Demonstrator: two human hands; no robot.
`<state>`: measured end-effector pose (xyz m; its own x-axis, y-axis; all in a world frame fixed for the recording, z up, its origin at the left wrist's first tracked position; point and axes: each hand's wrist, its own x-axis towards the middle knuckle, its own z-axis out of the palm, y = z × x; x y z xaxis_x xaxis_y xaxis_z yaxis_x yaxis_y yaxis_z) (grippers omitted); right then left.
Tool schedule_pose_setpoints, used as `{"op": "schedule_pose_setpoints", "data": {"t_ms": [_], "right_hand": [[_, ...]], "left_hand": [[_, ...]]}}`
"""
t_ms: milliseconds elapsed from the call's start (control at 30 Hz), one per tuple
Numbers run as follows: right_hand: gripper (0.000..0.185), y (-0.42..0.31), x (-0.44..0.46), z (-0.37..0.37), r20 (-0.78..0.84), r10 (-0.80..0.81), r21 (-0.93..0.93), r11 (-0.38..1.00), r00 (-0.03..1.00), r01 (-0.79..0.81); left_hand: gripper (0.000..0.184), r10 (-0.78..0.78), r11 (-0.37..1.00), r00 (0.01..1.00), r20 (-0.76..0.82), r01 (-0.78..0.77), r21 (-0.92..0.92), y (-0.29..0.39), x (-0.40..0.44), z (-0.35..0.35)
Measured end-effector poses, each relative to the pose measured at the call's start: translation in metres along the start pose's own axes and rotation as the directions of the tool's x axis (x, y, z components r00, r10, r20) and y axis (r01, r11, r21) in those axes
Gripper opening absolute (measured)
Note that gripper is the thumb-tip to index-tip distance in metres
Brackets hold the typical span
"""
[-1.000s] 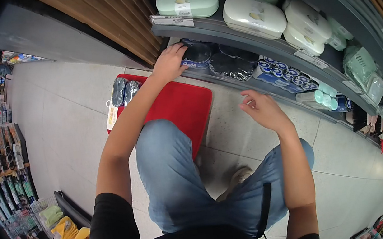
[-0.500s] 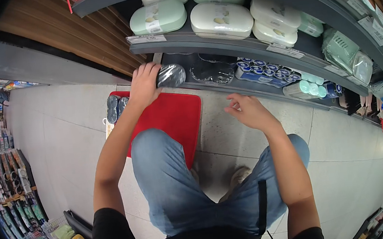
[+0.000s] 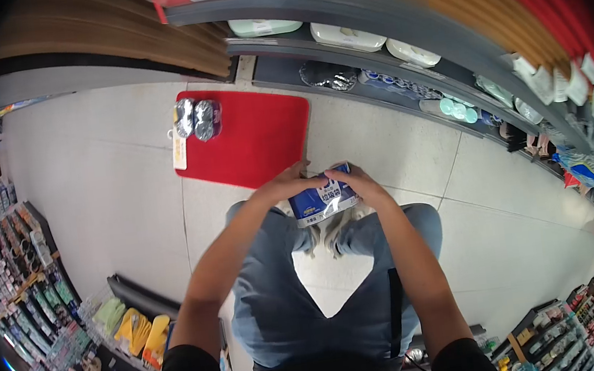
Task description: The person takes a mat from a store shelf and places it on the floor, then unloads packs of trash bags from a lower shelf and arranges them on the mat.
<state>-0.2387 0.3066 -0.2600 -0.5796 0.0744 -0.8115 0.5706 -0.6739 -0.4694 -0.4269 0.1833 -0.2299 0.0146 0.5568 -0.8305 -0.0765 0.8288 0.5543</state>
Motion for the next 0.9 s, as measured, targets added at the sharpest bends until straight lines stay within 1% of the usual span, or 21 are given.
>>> {"op": "schedule_pose_setpoints", "data": {"t_ms": [33,67,100,167,200,300,333,400,433,467,500,533,633,667,767,800,867,900], "right_hand": [[0.069,0.009,-0.015,0.009,-0.025,0.082,0.098,0.992,0.996,-0.079],[0.069,0.020,-0.034,0.018,-0.062,0.065,0.116,0.992,0.996,-0.057],[0.068,0.026,-0.058,0.027,-0.095,0.113,0.130,0.987,0.989,-0.100],[0.067,0.026,-0.111,0.044,-0.164,0.197,0.152,0.973,0.967,-0.173],[0.069,0.019,-0.144,0.054,-0.214,0.237,0.171,0.964,0.948,-0.202],[0.070,0.025,-0.221,0.067,-0.276,0.219,0.177,0.969,0.936,-0.175],[0.074,0.004,-0.258,0.080,-0.305,0.165,0.151,0.981,0.938,-0.123],[0.076,-0.012,-0.311,0.090,-0.283,0.156,0.117,0.985,0.946,-0.127],[0.077,-0.028,-0.332,0.096,-0.275,0.148,0.097,0.987,0.950,-0.125],[0.078,-0.040,-0.357,0.102,-0.260,0.136,0.120,0.987,0.956,-0.108],[0.078,-0.048,-0.378,0.108,-0.249,0.097,0.122,0.990,0.964,-0.069],[0.079,-0.060,-0.393,0.112,-0.237,0.050,0.116,0.993,0.970,-0.022],[0.080,-0.100,-0.446,0.137,-0.231,-0.069,0.076,0.993,0.970,0.089],[0.080,-0.119,-0.463,0.151,-0.235,-0.111,0.063,0.990,0.966,0.129],[0.077,-0.166,-0.517,0.202,-0.303,-0.236,0.099,0.956,0.923,0.276],[0.068,-0.155,-0.509,0.206,-0.350,-0.267,0.154,0.929,0.898,0.337],[0.063,-0.176,-0.533,0.232,-0.261,-0.398,0.149,0.884,0.880,0.444],[0.061,-0.185,-0.545,0.249,-0.209,-0.458,0.152,0.858,0.864,0.491]], "left_hand": [[0.102,-0.031,0.997,0.997,-0.065,0.026,-0.076,-0.001,-0.017,0.013],[0.102,-0.070,0.987,0.990,-0.125,0.051,-0.153,-0.006,-0.036,0.027],[0.099,-0.114,0.957,0.979,-0.170,0.062,-0.284,-0.020,-0.053,0.041],[0.093,-0.207,0.848,0.947,-0.246,0.048,-0.528,-0.046,-0.085,0.075],[0.088,-0.213,0.739,0.956,-0.203,0.021,-0.674,-0.044,-0.112,0.091],[0.079,-0.084,0.603,0.993,-0.081,-0.014,-0.798,-0.009,-0.213,0.134],[0.073,-0.118,0.610,0.990,-0.077,0.011,-0.793,0.003,-0.244,0.147],[0.061,-0.173,0.629,0.983,-0.066,0.059,-0.775,0.024,-0.292,0.166],[0.066,-0.141,0.642,0.982,-0.125,-0.006,-0.767,0.045,-0.312,0.169],[0.072,-0.112,0.650,0.977,-0.179,-0.064,-0.758,0.063,-0.334,0.175],[0.077,-0.087,0.651,0.969,-0.230,-0.119,-0.749,0.076,-0.355,0.182],[0.079,-0.046,0.702,0.962,-0.270,-0.161,-0.694,0.086,-0.370,0.181],[0.079,0.072,0.758,0.952,-0.298,-0.247,-0.603,0.139,-0.432,0.172],[0.077,0.103,0.741,0.925,-0.365,-0.316,-0.592,0.161,-0.457,0.173],[0.079,0.320,0.737,0.833,-0.451,-0.518,-0.434,0.171,-0.502,0.155],[0.081,0.368,0.705,0.837,-0.405,-0.535,-0.466,0.181,-0.525,0.145],[0.088,0.465,0.630,0.823,-0.326,-0.566,-0.532,0.207,-0.580,0.124],[0.091,0.516,0.621,0.800,-0.306,-0.595,-0.510,0.211,-0.602,0.116]]}}
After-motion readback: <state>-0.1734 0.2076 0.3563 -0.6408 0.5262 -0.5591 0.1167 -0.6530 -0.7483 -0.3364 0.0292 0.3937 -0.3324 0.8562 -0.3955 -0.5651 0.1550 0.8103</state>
